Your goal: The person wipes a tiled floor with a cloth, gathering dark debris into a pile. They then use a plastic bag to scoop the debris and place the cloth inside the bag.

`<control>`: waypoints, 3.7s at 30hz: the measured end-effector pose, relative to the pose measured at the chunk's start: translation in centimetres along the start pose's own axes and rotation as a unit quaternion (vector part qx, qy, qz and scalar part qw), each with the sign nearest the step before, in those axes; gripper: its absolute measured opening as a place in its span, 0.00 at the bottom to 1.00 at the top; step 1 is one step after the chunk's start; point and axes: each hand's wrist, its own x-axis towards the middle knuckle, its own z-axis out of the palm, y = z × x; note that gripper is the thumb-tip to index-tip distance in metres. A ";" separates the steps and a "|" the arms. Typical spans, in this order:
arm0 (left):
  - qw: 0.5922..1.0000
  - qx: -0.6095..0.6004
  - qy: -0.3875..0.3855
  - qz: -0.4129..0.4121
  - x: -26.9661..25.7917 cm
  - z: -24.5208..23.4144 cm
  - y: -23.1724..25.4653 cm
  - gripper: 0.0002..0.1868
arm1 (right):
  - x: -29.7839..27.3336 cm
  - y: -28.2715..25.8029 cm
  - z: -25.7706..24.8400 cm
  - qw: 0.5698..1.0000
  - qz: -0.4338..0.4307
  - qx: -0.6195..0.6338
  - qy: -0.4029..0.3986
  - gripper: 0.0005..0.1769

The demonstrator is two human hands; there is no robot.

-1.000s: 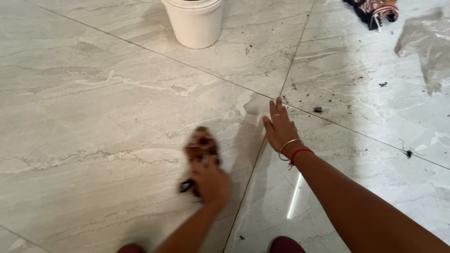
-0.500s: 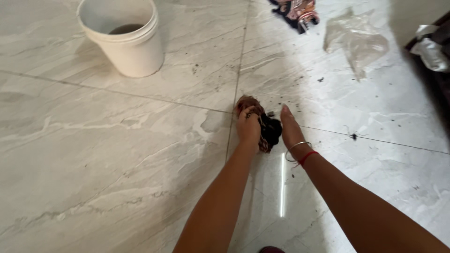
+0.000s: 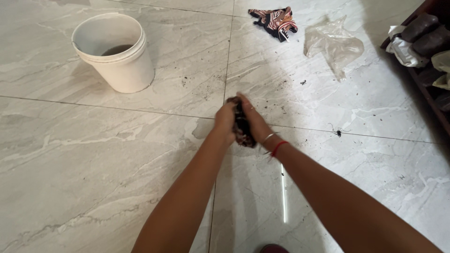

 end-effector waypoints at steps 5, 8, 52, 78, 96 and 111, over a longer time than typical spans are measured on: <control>0.997 -0.026 -0.076 -0.003 -1.7 -1.0 1.4 0.15 | 1.4 -1.1 -3.1 0.963 0.253 0.020 0.087 0.48; 0.999 -0.009 -0.039 0.005 -1.7 -1.9 2.0 0.17 | 2.2 -0.5 -4.8 0.956 0.205 -0.012 0.212 0.49; 0.690 0.680 0.224 0.102 18.7 -16.9 11.6 0.34 | 9.8 0.5 3.2 0.888 0.255 -0.365 0.113 0.37; 0.650 0.697 0.170 0.250 17.8 -16.4 17.5 0.38 | 11.8 -1.5 4.8 0.902 0.149 -0.365 0.178 0.32; 0.610 0.691 0.288 0.260 18.7 -24.6 22.1 0.39 | 16.6 -1.3 11.5 0.889 0.171 -0.409 0.111 0.32; 0.669 0.666 0.223 0.243 32.1 -16.1 16.6 0.35 | 14.8 5.0 3.2 0.930 0.130 -0.203 0.278 0.28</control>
